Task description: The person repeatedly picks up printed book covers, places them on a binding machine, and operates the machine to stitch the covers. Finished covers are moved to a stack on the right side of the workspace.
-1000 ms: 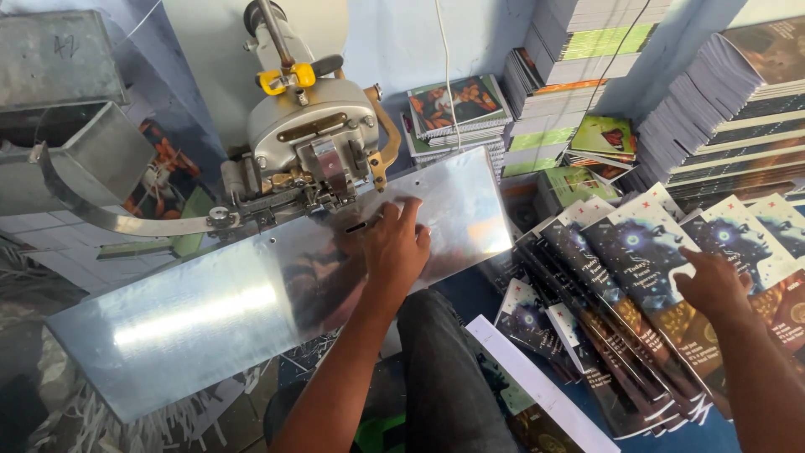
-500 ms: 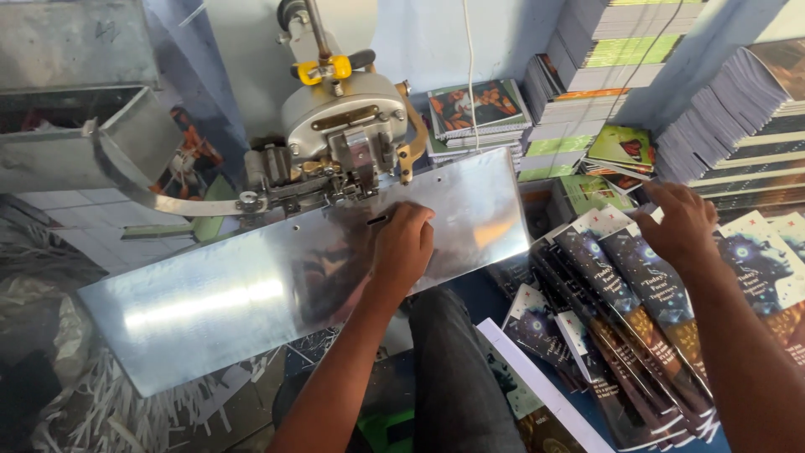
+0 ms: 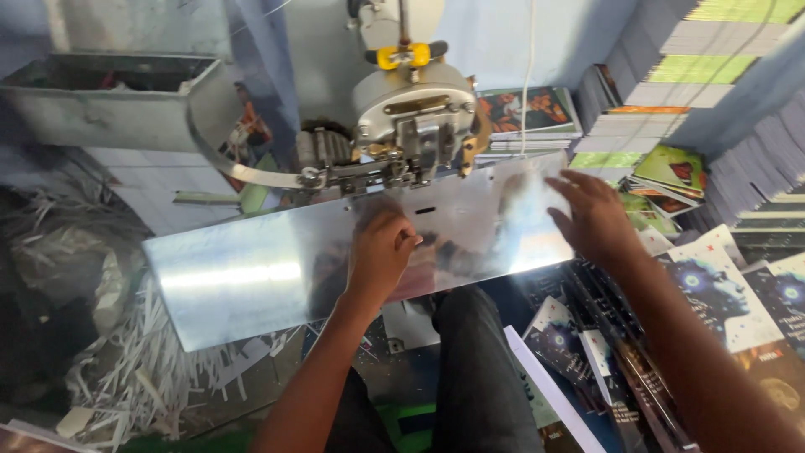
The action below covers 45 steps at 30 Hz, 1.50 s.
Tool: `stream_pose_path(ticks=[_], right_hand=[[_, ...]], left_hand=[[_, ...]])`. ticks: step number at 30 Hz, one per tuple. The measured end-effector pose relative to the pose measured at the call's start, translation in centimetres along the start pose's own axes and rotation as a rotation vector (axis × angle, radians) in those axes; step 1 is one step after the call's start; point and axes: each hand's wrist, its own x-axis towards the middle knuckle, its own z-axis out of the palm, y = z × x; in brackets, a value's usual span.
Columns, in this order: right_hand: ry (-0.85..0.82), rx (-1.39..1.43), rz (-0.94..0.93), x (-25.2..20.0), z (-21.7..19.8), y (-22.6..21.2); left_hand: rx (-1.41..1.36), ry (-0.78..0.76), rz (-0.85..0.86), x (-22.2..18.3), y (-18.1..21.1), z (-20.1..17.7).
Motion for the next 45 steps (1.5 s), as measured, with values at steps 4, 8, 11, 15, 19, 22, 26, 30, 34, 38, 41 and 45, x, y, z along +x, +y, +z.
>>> stream_pose_path(ticks=[4,8,11,15,19,22,26,30,34,38,41,45], right_hand=[[0.004,0.109,-0.127,1.1,2.0,-5.1],[-0.018,0.149,-0.254,2.5,3.5,-9.9],[0.01,0.196,-0.376,3.4,4.7,-13.5],[0.026,0.29,-0.468,4.6,6.4,-18.3],[-0.018,0.381,-0.517,5.6,8.3,-22.0],[-0.04,0.379,-0.59,6.6,10.3,-24.5],[-0.022,0.448,-0.696,7.9,13.2,-27.8],[-0.01,0.394,-0.709,8.9,15.8,-31.4],[-0.019,0.32,-0.685,9.7,17.4,-34.8],[-0.112,0.303,-0.695,11.3,18.1,-37.6],[-0.088,0.309,-0.686,12.0,18.7,-40.0],[0.023,0.244,-0.609,11.0,19.4,-42.8]], left_hand=[[0.076,0.068,0.018,-1.0,-1.6,-2.6],[0.061,0.135,-0.034,-2.2,-2.9,-4.8],[0.083,0.18,-0.038,-3.0,-3.8,-6.6],[0.112,0.228,-0.064,-4.4,-5.0,-9.5],[0.11,0.292,-0.056,-5.8,-6.0,-12.4],[0.177,0.313,-0.083,-6.7,-6.7,-14.5],[0.214,0.35,-0.143,-8.3,-7.5,-17.2],[0.26,0.385,-0.168,-9.7,-8.4,-19.6],[0.289,0.414,-0.177,-11.1,-9.2,-21.8],[0.299,0.459,-0.162,-12.7,-10.2,-23.7],[0.363,0.468,-0.262,-14.1,-11.1,-25.0],[0.438,0.465,-0.314,-16.5,-13.0,-26.9]])
